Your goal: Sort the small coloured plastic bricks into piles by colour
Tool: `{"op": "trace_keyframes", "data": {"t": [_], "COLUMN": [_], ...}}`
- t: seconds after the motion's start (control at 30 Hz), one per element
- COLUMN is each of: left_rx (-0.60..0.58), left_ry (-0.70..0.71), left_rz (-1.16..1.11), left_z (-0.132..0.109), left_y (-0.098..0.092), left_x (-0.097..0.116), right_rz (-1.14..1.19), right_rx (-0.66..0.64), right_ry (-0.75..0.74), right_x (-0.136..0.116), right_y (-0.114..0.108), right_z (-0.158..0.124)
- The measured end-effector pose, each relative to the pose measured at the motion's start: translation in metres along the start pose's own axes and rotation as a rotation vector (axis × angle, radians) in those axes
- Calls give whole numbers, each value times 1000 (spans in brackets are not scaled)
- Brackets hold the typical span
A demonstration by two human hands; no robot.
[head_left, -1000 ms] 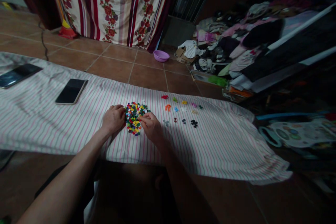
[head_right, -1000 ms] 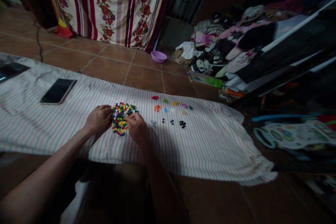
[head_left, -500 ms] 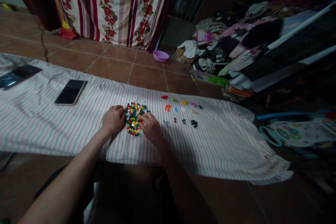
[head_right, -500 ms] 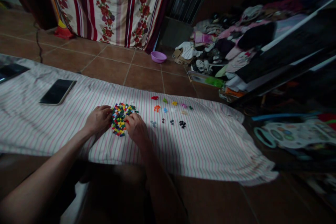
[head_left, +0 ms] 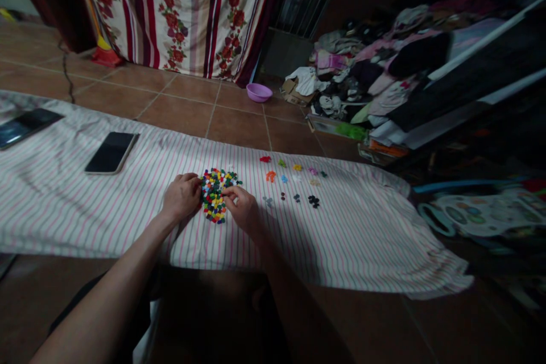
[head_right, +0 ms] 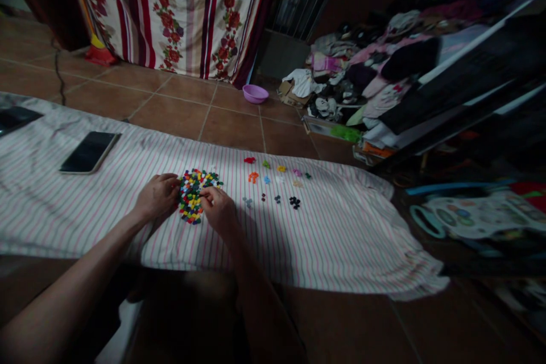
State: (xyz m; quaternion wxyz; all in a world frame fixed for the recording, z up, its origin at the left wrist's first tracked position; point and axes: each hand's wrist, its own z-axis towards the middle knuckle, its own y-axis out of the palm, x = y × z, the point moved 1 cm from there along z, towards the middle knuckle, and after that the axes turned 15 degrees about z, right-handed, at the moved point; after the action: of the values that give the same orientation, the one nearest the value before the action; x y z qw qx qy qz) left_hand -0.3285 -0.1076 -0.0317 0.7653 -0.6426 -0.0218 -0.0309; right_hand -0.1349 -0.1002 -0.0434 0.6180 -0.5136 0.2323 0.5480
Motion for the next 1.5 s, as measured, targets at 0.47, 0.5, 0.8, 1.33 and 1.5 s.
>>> {"op": "trace_keyframes", "data": {"t": [0.47, 0.5, 0.8, 1.33, 1.5], "left_rx": [6, 8, 14, 14, 11], "left_ry": [16, 14, 9, 9, 0], "left_rz": [65, 62, 21, 14, 2], "left_z": [0, 0, 0, 2, 3], "left_y": [1, 1, 3, 2, 3], "left_x": [-1, -1, -2, -3, -3], "right_rz": [236, 225, 79, -287, -402], "right_rx": [165, 165, 220, 607, 703], "right_ry": [232, 230, 179, 300, 342], "right_x": [6, 6, 3, 47, 61], "right_y": [-15, -17, -53, -178, -205], "right_z": [-2, -3, -8, -38, -53]}}
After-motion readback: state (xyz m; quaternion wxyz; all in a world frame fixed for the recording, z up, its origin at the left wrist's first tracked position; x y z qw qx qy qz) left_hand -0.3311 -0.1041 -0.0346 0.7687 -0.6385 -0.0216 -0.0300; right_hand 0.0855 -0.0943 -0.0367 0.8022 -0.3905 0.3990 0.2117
